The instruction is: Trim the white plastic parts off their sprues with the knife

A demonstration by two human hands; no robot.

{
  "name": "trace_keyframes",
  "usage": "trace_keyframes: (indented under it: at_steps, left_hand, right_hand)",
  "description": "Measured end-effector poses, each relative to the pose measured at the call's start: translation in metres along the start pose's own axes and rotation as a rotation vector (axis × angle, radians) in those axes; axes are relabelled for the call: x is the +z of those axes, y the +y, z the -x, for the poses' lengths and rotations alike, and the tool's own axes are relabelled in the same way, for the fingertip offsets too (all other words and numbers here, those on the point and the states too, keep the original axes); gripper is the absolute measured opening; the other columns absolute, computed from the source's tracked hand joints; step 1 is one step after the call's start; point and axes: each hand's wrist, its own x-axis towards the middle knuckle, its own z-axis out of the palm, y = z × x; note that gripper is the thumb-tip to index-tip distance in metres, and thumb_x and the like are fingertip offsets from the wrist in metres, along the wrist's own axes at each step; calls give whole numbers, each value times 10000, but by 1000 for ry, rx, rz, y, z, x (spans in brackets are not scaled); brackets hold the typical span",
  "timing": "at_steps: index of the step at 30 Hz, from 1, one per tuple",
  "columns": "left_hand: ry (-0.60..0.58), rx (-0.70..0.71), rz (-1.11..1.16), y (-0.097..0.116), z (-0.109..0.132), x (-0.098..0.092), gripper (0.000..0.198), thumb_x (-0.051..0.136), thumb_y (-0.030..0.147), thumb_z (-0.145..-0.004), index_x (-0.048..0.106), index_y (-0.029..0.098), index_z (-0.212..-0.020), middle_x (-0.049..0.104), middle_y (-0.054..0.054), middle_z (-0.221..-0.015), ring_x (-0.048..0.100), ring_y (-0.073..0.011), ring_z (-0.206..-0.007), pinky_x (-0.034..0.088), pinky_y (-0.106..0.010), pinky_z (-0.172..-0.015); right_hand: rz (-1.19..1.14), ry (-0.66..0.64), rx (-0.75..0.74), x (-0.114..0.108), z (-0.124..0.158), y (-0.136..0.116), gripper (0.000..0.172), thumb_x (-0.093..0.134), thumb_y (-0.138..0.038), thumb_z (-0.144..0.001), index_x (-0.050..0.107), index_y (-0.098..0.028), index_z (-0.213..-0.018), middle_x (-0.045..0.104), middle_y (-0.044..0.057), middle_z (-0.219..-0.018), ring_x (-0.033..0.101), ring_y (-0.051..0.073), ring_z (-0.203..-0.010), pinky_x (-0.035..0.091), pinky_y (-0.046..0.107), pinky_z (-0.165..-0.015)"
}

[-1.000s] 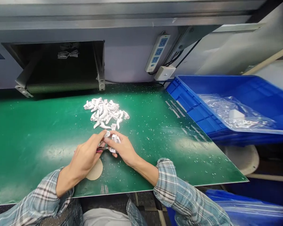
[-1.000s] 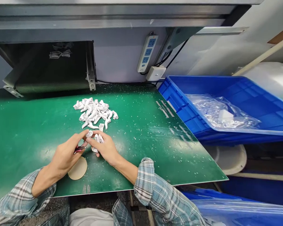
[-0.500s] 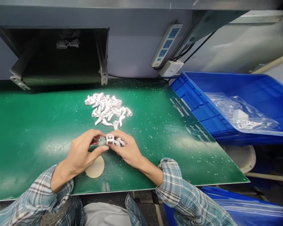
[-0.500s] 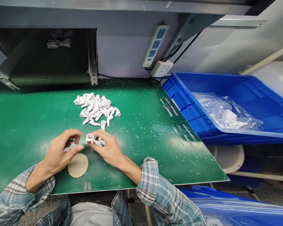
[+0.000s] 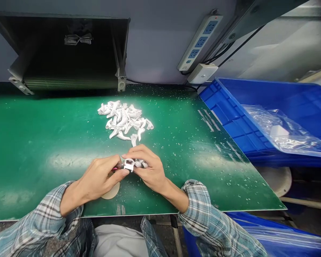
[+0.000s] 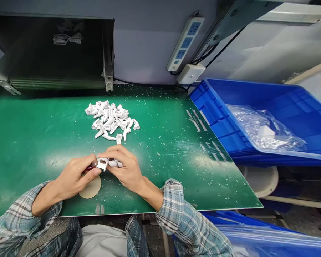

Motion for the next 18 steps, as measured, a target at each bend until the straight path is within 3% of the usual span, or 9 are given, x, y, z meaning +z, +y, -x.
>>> trace_keyframes:
  at_steps: [11,18]
  left_hand:
    - [-38,21,35,-2,-1,-1,342,452,384,-1071,468,198,-785,476,48,-656,390,-100,-574,300,-237,-553]
    - [-52,68,21,-3,-1,-1,412,423,382,-1087,444,195,-721,415,58,-621,331,-95,-555,277,-246,-537]
  right_hand:
    - [-37,8,3,1,2,-1,253,700,-142,-942,774,-280,-1142,709,44,-990,685,166,-880,572,300,-789]
    - [-20,-15,77,0,2,-2,157,697,-246,-963,780,-257,-1096,733,68,-992,687,197,-884,575,347,-800]
